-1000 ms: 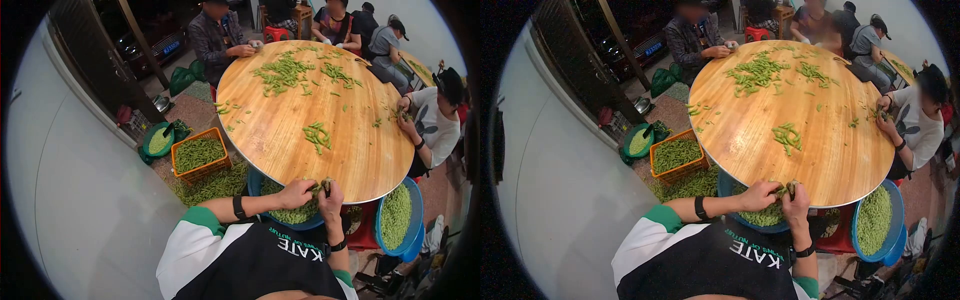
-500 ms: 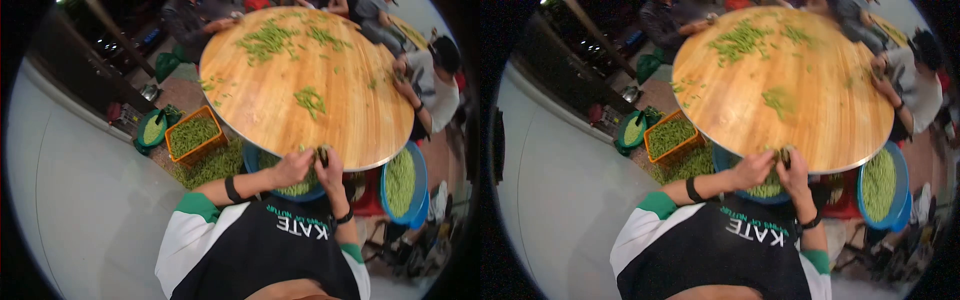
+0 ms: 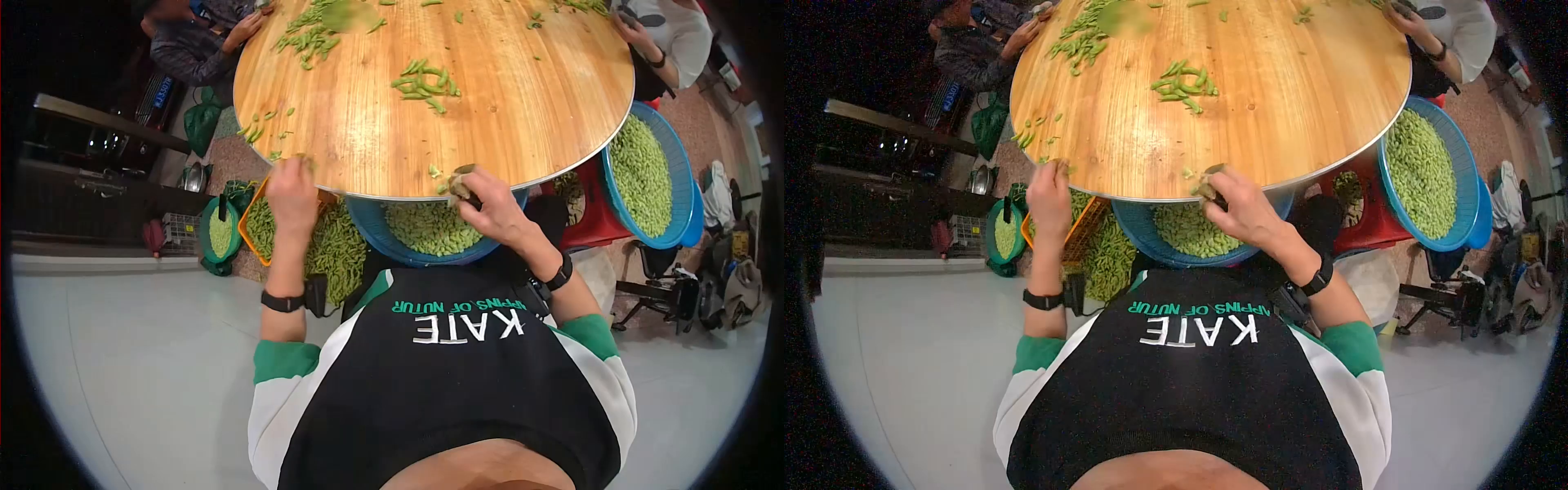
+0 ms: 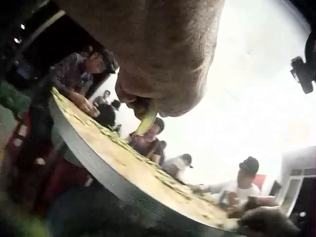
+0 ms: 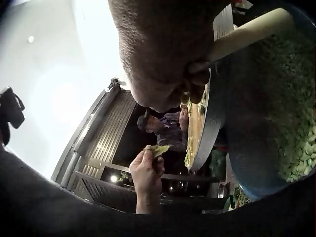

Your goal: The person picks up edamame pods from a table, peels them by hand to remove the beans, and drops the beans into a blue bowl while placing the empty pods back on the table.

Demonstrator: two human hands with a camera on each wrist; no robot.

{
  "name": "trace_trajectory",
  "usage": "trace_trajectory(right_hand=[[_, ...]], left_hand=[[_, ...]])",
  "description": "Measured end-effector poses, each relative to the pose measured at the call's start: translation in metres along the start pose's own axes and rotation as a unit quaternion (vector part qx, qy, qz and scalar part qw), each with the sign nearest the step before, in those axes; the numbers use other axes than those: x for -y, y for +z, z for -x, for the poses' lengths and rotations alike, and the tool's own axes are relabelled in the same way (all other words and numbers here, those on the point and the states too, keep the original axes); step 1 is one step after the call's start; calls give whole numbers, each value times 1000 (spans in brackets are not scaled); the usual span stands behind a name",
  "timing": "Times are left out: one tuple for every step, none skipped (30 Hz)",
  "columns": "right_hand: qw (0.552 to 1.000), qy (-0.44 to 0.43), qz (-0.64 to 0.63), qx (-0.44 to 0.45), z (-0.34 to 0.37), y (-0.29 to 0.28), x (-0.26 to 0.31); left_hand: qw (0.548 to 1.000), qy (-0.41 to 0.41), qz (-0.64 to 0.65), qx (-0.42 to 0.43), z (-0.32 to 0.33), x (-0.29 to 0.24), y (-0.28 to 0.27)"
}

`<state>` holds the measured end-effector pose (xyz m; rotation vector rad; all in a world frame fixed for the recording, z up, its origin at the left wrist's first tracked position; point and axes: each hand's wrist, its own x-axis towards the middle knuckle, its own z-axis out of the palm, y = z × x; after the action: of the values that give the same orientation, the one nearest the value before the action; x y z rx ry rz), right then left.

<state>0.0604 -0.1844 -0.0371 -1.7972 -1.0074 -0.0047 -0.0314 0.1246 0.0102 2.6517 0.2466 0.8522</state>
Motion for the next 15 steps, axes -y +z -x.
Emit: trace_trajectory(right_hand=[[1000,-4,-3,18,2,1,1],[1000,-3,-3,15,1,1,1],[1000,3,-17,14,0,0,4],[999,10,-30,14,-1,-1,6],[999,17,-43,14,-2,-2,7],[999,18,-42,13,-2,-1,6],[999,18,-40,15,-3,1,4],[999,17,-37,17,-3,3,1],[999,17,-34,17,-2,5,-2],[998,46,-48,21,0,7,-6],[995,75,-61,24,1,7,-7],[995,76,-59,23,2,5,-7],[987,116,-104,36,4,3,-5],[975,156,-149,49,5,0,-3],[975,157,-147,47,6,-2,0]], left_hand=[[984,54,-171,-17,-6,12,-3],[935,106,-336,-34,-12,19,-1],[935,109,-336,-35,-21,19,7],[973,84,-213,2,-32,17,19],[994,56,-87,39,-44,13,31],[995,66,-27,68,-58,3,44],[992,75,33,96,-73,-12,58],[990,83,60,100,-87,-24,73],[987,92,87,104,-101,-35,90],[986,96,70,117,-115,-40,110],[985,99,53,129,-126,-44,129],[985,100,55,128,-133,-52,141],[986,58,2,159,-137,-61,151],[981,16,-51,188,-141,-66,157],[981,17,-49,188,-144,-64,161]])
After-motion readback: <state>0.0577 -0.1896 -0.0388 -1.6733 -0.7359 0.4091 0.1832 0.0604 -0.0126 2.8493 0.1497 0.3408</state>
